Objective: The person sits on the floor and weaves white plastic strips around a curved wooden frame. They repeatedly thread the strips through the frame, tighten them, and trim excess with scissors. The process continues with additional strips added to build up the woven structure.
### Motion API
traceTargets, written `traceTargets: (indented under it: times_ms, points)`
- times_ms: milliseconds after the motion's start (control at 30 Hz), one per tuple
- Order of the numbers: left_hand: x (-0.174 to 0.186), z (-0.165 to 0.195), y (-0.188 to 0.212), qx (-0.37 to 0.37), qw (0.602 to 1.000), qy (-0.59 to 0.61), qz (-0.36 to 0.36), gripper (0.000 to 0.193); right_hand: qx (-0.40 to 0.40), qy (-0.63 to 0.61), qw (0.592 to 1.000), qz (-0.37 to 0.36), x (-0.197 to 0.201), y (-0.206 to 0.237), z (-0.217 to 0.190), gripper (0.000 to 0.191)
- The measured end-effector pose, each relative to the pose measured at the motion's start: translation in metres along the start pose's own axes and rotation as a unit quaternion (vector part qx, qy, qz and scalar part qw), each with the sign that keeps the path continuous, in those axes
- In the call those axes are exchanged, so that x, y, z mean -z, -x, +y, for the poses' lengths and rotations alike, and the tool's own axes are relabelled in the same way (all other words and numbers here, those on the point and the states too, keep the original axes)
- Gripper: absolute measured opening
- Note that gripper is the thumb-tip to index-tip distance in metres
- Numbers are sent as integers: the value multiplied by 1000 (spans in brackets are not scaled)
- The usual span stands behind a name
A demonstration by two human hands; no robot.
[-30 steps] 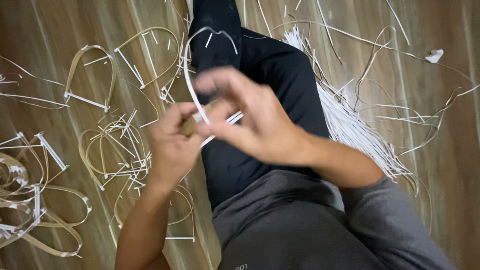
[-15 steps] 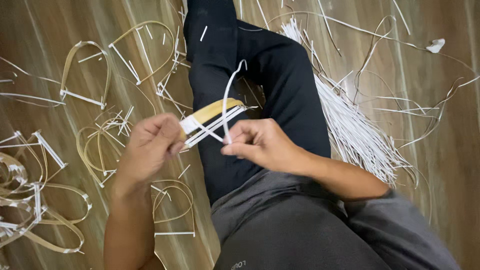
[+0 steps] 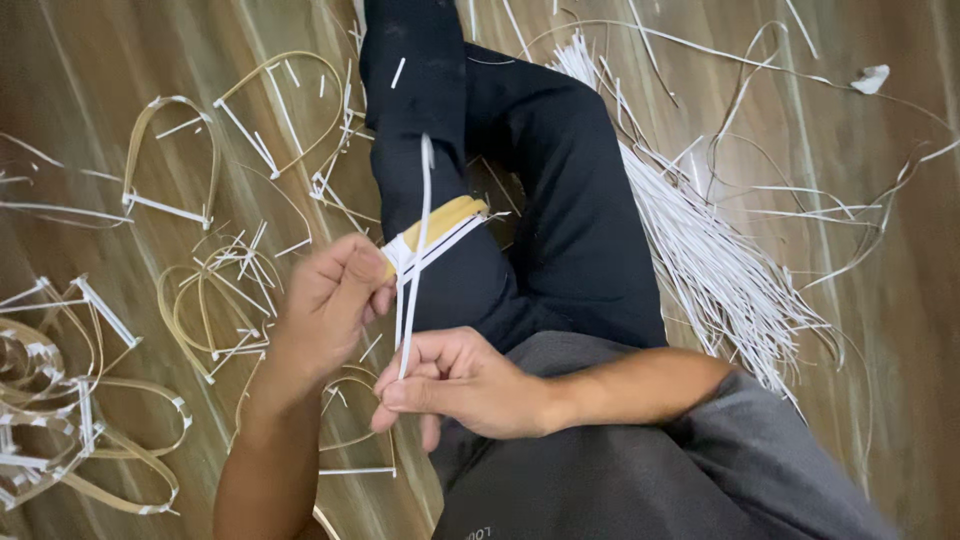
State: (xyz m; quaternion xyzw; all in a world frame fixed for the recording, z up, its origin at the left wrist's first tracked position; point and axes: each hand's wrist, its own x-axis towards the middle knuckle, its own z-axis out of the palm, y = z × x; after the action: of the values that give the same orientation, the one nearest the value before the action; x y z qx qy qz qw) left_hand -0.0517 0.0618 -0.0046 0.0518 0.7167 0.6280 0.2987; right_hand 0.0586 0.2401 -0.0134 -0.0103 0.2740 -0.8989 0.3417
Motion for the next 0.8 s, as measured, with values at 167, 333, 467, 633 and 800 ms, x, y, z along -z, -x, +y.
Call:
traceTargets:
  times_ms: [167, 333, 467, 633, 800]
  points:
    - [-2, -8, -1, -5, 998, 58, 9, 34, -20, -2, 1000, -19, 3, -1, 0, 18]
    - [3, -8, -4, -41, 999, 14, 31, 32, 9, 57, 998, 26, 14, -36, -1, 18]
    - [1, -4, -2, -25, 998, -3, 54, 30, -48, 47, 998, -19, 17, -31, 3, 20]
    - [0, -3, -2, -47, 998, -4, 51, 31, -69, 15, 997, -44, 15, -33, 5, 22]
    - [3, -5, -1, -52, 996, 41, 53, 28, -58, 67, 996, -17, 22, -41, 1, 21]
